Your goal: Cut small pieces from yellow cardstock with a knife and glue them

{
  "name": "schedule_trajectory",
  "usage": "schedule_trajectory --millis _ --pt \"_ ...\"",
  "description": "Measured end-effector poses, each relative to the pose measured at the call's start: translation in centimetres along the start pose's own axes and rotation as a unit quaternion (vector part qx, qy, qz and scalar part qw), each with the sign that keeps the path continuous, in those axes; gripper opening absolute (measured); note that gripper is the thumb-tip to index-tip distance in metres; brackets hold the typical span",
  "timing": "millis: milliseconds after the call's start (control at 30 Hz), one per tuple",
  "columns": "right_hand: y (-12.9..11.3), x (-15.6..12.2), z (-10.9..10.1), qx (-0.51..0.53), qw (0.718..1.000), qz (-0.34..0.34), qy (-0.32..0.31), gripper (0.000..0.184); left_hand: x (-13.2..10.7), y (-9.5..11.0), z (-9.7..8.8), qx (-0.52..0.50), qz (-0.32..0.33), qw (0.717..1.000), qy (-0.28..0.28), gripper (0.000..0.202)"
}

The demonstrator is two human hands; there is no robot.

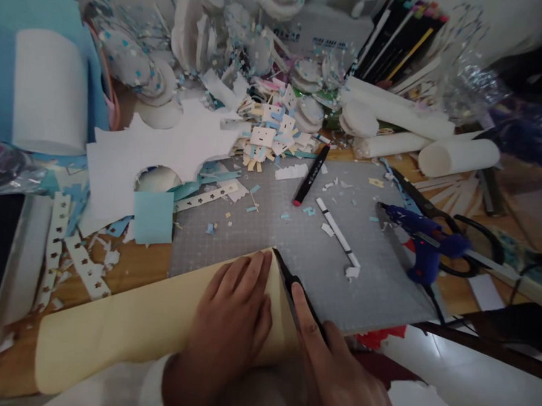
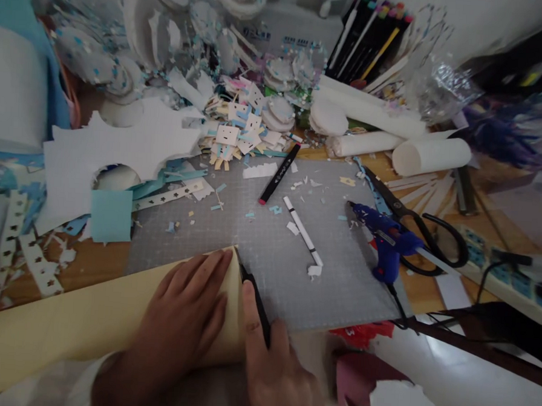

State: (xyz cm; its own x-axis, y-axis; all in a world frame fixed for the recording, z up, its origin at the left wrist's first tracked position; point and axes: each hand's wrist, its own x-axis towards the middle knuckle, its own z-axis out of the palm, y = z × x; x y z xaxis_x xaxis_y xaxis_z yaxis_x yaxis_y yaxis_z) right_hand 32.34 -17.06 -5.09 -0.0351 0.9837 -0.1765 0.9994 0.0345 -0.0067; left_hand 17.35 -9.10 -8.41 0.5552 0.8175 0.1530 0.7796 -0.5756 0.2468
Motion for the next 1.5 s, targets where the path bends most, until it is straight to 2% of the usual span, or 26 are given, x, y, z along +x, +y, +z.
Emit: schedule_trajectory --millis 200,467,567,667,733,833,933,1067,1133,1200,1333,1400,1500 --pt "-0.1 -0.4 -0.5 0.008 1.0 -0.01 0.025 0.096 0.0 0.0 0.1 0.005 -0.003 1.0 0.0 0.049" --pt "0.1 -1.7 0.6 0.037 0.999 -0.005 0.021 0.101 -0.2 0.0 0.1 -0.005 -0.001 1.0 -0.009 0.053" --pt "1.8 -1.8 0.6 0.086 0.996 -0.031 0.01 0.09 -0.3 -0.1 0.1 -0.005 0.006 1.0 -0.007 0.052" --pt "4.7 -1.8 -0.3 0.153 0.982 -0.113 0.016 0.07 -0.5 -0.1 0.1 0.004 0.007 1.0 0.012 0.049" --pt "7.0 -1.7 -1.0 0.163 0.976 -0.139 0.042 0.061 -0.6 -0.1 0.2 0.007 -0.006 1.0 0.022 0.05" --pt "10.0 -0.8 -0.9 0.121 0.984 -0.053 0.119 0.056 -0.7 -0.1 0.4 -0.007 -0.037 0.999 0.031 0.053" --pt "12.2 1.3 0.9 0.042 0.985 0.036 0.162 0.055 -0.5 -0.2 0.6 -0.042 -0.064 0.996 0.041 0.051" --pt "13.7 4.3 3.2 -0.001 0.974 0.046 0.223 0.048 0.2 -0.7 0.1 -0.109 -0.091 0.987 0.074 0.036" --pt "13.7 4.6 3.1 -0.005 0.966 0.03 0.256 0.044 0.5 -0.9 -0.7 -0.158 -0.098 0.98 0.076 0.021" --pt "12.8 4.0 2.1 0.029 0.954 0.009 0.297 0.04 0.8 -1.1 -1.6 -0.209 -0.096 0.971 0.067 0.011" --pt "8.8 2.0 -1.3 0.189 0.917 -0.022 0.35 0.026 0.8 -0.4 -3.4 -0.269 -0.071 0.959 0.055 0.013" --pt "6.4 1.8 -2.6 0.282 0.903 -0.081 0.313 0.02 0.6 0.2 -4.2 -0.271 -0.059 0.959 0.051 0.013" --pt "3.5 2.7 -3.1 0.398 0.878 -0.142 0.226 0.016 0.1 1.2 -5.2 -0.284 -0.043 0.957 0.034 0.012"
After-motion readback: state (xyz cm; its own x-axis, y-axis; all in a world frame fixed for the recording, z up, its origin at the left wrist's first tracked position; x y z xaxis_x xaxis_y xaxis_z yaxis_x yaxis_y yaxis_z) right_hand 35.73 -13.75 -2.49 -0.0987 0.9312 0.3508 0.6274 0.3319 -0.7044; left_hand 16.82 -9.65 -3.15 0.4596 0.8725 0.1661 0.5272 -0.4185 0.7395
